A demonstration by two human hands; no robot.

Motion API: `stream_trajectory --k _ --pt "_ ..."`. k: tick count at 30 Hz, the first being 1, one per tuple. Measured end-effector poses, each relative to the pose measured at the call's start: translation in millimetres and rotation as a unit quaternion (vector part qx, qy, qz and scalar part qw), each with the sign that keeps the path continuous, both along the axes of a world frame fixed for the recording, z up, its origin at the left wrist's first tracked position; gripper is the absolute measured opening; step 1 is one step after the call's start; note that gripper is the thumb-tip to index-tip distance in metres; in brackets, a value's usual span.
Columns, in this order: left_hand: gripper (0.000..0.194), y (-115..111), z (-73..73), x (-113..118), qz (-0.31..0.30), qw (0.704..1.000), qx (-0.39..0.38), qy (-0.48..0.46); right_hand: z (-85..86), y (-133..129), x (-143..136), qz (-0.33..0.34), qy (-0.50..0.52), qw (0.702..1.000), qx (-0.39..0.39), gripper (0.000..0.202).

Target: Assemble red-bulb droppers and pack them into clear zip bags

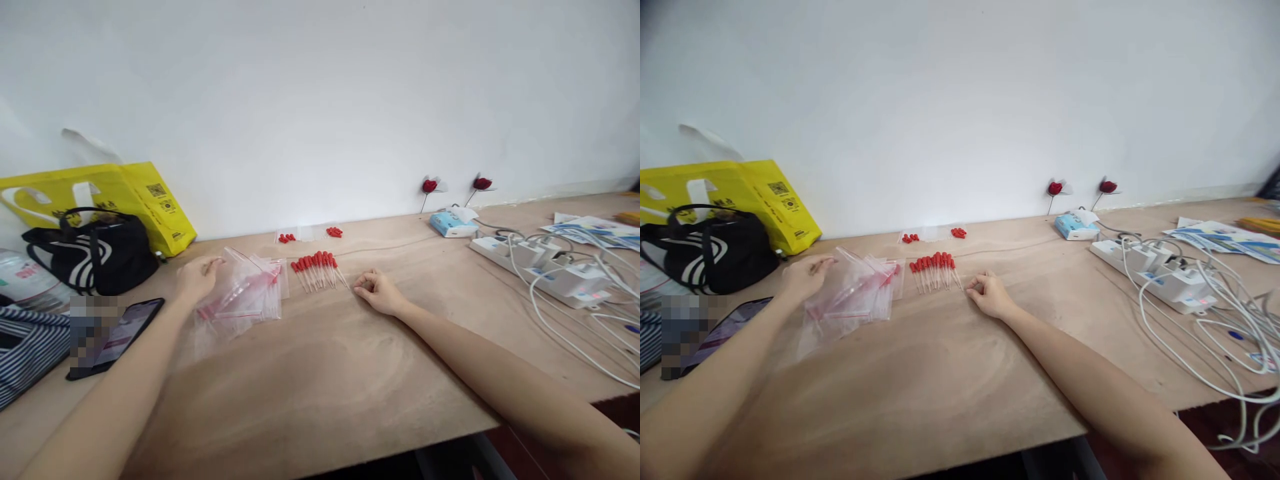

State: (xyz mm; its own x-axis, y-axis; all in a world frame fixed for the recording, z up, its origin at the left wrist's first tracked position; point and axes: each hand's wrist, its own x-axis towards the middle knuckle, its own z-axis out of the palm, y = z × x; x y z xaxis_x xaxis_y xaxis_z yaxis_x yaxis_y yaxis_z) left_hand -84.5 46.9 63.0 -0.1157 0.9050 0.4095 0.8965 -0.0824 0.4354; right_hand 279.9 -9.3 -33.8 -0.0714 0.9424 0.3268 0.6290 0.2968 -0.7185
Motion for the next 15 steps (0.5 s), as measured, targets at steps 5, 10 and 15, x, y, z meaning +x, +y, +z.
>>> stream_trajectory --k 5,10,15 --pt "0.024 -16 18.9 27 -0.099 0.993 -0.01 -0.059 -1.5 4 -5 -0.028 -0.001 1.0 -0.002 0.011" --pt "0.026 -42 -10.1 88 -0.337 0.919 -0.198 -0.05 0.5 30 -20 -0.085 -0.011 0.996 -0.023 0.019" --pt "0.016 -55 -62.2 129 -0.4 0.913 -0.082 0.019 6.4 69 -32 -0.133 -0.042 0.989 -0.056 0.026"
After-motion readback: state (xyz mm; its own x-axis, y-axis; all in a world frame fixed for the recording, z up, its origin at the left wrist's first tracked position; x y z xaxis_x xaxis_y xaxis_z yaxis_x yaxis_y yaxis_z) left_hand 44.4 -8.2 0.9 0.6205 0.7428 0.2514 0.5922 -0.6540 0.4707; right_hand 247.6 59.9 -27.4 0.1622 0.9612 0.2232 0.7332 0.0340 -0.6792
